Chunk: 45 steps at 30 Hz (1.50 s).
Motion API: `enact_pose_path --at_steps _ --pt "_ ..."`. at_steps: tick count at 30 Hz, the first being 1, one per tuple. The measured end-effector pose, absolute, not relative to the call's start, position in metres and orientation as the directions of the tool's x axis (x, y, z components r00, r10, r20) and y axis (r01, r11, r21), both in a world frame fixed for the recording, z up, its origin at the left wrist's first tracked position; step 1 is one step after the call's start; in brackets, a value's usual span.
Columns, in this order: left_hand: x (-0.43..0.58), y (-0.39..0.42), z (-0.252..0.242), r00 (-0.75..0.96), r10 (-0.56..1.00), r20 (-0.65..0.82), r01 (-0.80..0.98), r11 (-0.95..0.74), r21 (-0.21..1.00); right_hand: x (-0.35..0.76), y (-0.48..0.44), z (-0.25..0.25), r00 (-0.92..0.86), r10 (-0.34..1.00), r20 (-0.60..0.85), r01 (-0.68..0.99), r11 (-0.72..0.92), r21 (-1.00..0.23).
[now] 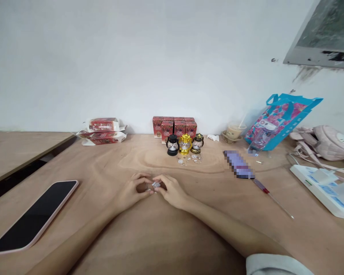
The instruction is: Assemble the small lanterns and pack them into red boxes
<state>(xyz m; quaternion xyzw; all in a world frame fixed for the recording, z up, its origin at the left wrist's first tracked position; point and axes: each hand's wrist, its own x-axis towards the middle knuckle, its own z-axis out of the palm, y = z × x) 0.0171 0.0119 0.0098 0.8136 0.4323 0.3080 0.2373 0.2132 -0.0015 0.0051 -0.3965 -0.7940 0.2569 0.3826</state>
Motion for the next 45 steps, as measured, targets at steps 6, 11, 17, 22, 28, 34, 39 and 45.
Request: enact_pose_path --at_steps 6,11,17,22,28,34,39,45 --pt "0.011 0.010 0.010 0.363 0.874 0.325 0.632 -0.486 0.603 0.217 0.002 0.003 -0.185 0.866 0.464 0.613 0.471 -0.634" --pt "0.008 0.011 0.005 0.453 0.835 0.313 0.631 -0.548 0.548 0.215 -0.004 0.004 -0.261 0.804 0.534 0.660 0.552 -0.509" --pt "0.009 0.010 0.005 0.408 0.839 0.361 0.628 -0.545 0.555 0.217 -0.008 0.005 -0.249 0.779 0.575 0.691 0.559 -0.458" --pt "0.012 0.008 0.010 0.323 0.893 0.313 0.625 -0.449 0.638 0.230 0.033 0.025 -0.245 0.704 0.666 0.789 0.544 -0.285" --pt "0.005 0.009 0.014 0.364 0.884 0.295 0.615 -0.466 0.637 0.239 0.109 0.064 -0.241 0.748 0.619 0.925 0.370 -0.087" --pt "-0.005 0.009 0.012 0.394 0.888 0.237 0.601 -0.444 0.664 0.236 0.106 0.064 -0.301 0.784 0.543 0.912 0.404 -0.077" --pt "-0.005 0.010 0.007 0.341 0.902 0.264 0.607 -0.426 0.671 0.236 0.087 0.053 -0.036 0.822 0.568 0.485 0.511 -0.710" --pt "-0.005 0.011 0.004 0.253 0.911 0.326 0.579 -0.412 0.703 0.204 0.078 0.020 -0.019 0.965 0.262 -0.235 0.250 -0.939"
